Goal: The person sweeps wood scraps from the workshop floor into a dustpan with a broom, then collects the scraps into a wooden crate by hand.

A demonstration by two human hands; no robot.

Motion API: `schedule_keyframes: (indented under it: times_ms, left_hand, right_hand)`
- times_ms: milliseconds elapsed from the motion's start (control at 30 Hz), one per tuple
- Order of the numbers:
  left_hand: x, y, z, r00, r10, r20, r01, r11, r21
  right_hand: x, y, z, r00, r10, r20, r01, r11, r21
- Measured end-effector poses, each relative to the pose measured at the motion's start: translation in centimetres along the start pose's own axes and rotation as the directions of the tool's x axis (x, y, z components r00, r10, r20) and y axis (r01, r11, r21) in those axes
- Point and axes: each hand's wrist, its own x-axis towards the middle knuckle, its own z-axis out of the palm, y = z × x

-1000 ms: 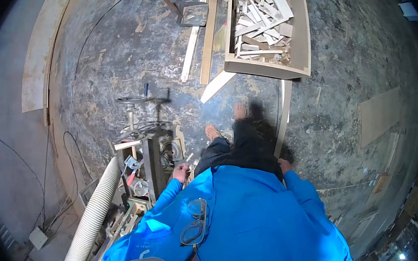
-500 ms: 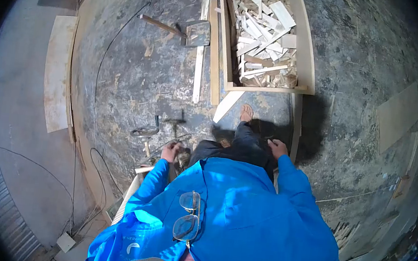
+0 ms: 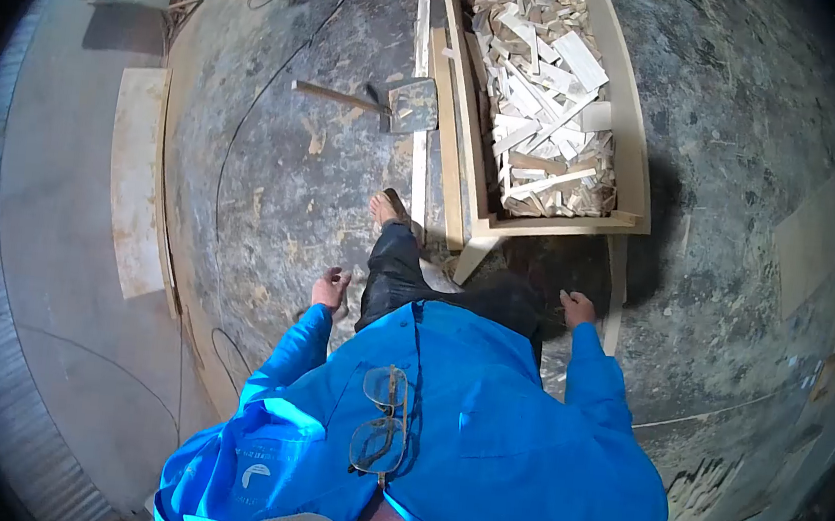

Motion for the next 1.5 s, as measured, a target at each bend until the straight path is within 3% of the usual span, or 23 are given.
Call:
schedule_keyframes:
  times_ms: [167,233,300,367,433,500,567,600,667,767,833,900,1033,1100,1133,1200,1300,1367,1433,1467,1500]
  left_hand:
    - [13.0,-2.0,-4.6,0.986,0.026,-0.165,-0.019,0.999,0.044]
    - [21.1,-2.0,-7.1,0.975,0.024,-0.221,-0.034,0.999,-0.039]
    - [31.5,-2.7,-8.9,0.983,-0.001,-0.186,-0.051,0.961,-0.272]
    - [40.8,-0.1,-11.4,0.959,0.154,-0.237,-0.203,0.959,-0.196]
    - [48.7,2.2,-12.1,0.945,0.214,-0.246,-0.314,0.803,-0.506]
    - [53.8,5.6,-13.6,0.968,0.152,-0.201,-0.229,0.865,-0.448]
    - [59.3,6.4,-11.7,0.932,0.224,-0.285,-0.351,0.754,-0.555]
    - [60.8,6.6,-11.3,0.941,0.215,-0.261,-0.329,0.761,-0.558]
    - [63.0,7.8,-10.4,0.992,0.120,-0.036,-0.110,0.701,-0.705]
    - [64.2,9.4,-8.1,0.961,0.256,-0.101,-0.234,0.563,-0.793]
    - [65.3,9.9,-7.2,0.945,0.274,-0.178,-0.317,0.634,-0.705]
    - [65.7,9.5,-7.4,0.945,0.293,-0.145,-0.296,0.578,-0.761]
    - [64.3,6.6,-7.3,0.968,0.183,-0.172,-0.244,0.531,-0.812]
    - [62.4,5.5,-7.0,0.974,0.053,-0.219,-0.207,0.597,-0.775]
    - [61.7,4.4,-6.9,0.974,0.003,-0.226,-0.179,0.618,-0.765]
    - [60.5,1.1,-6.9,0.967,-0.071,-0.244,-0.148,0.622,-0.769]
    - [58.7,-4.5,-7.5,0.957,-0.146,-0.251,-0.107,0.627,-0.772]
    - [57.7,-6.6,-7.6,0.950,-0.161,-0.269,-0.117,0.615,-0.780]
    - [57.6,-9.0,-7.9,0.938,-0.224,-0.266,-0.087,0.590,-0.802]
    - [57.5,-8.7,-7.9,0.934,-0.237,-0.268,-0.067,0.620,-0.782]
    - [57.5,-9.1,-8.1,0.935,-0.215,-0.283,-0.091,0.627,-0.774]
  right_hand:
    - [1.0,-7.7,3.6,0.989,-0.014,-0.150,0.032,0.993,0.117]
    - [0.9,-14.0,5.4,0.980,0.015,-0.200,0.019,0.985,0.170]
    - [-0.5,-22.0,7.8,0.978,-0.062,-0.199,0.116,0.955,0.275]
    - [0.7,-27.5,12.6,0.986,-0.086,-0.141,0.122,0.955,0.272]
    - [1.8,-33.8,17.7,0.989,-0.138,-0.046,0.145,0.955,0.260]
    - [5.4,-37.9,23.1,0.974,-0.214,0.078,0.201,0.969,0.147]
    - [10.3,-42.5,26.6,0.963,-0.205,0.177,0.198,0.979,0.057]
    - [13.8,-43.3,28.3,0.963,-0.201,0.179,0.197,0.980,0.039]
    - [21.9,-42.3,32.3,0.975,-0.171,0.142,0.168,0.985,0.034]
    - [31.9,-43.3,34.0,0.998,-0.031,0.049,0.032,0.999,-0.023]
    - [40.1,-41.6,35.5,0.979,0.166,0.121,-0.144,0.974,-0.174]
    - [45.5,-38.2,38.5,0.980,-0.051,-0.191,0.010,0.978,-0.208]
    - [54.4,-37.8,39.6,0.973,-0.074,-0.218,0.023,0.973,-0.228]
    - [59.7,-36.1,40.4,0.947,-0.266,-0.180,0.190,0.916,-0.352]
    - [61.3,-36.4,40.4,0.948,-0.265,-0.177,0.190,0.915,-0.355]
    - [64.3,-38.4,39.9,0.839,-0.450,-0.308,0.307,0.856,-0.415]
    - [69.3,-38.4,40.9,0.823,-0.376,-0.425,0.274,0.919,-0.284]
    - [70.5,-39.3,40.9,0.769,-0.445,-0.459,0.311,0.888,-0.340]
    - [70.4,-39.9,41.3,0.717,-0.378,-0.586,0.158,0.907,-0.391]
    - [69.7,-40.2,41.5,0.718,-0.365,-0.593,0.156,0.914,-0.374]
    - [69.1,-40.5,41.5,0.786,-0.280,-0.551,0.125,0.945,-0.303]
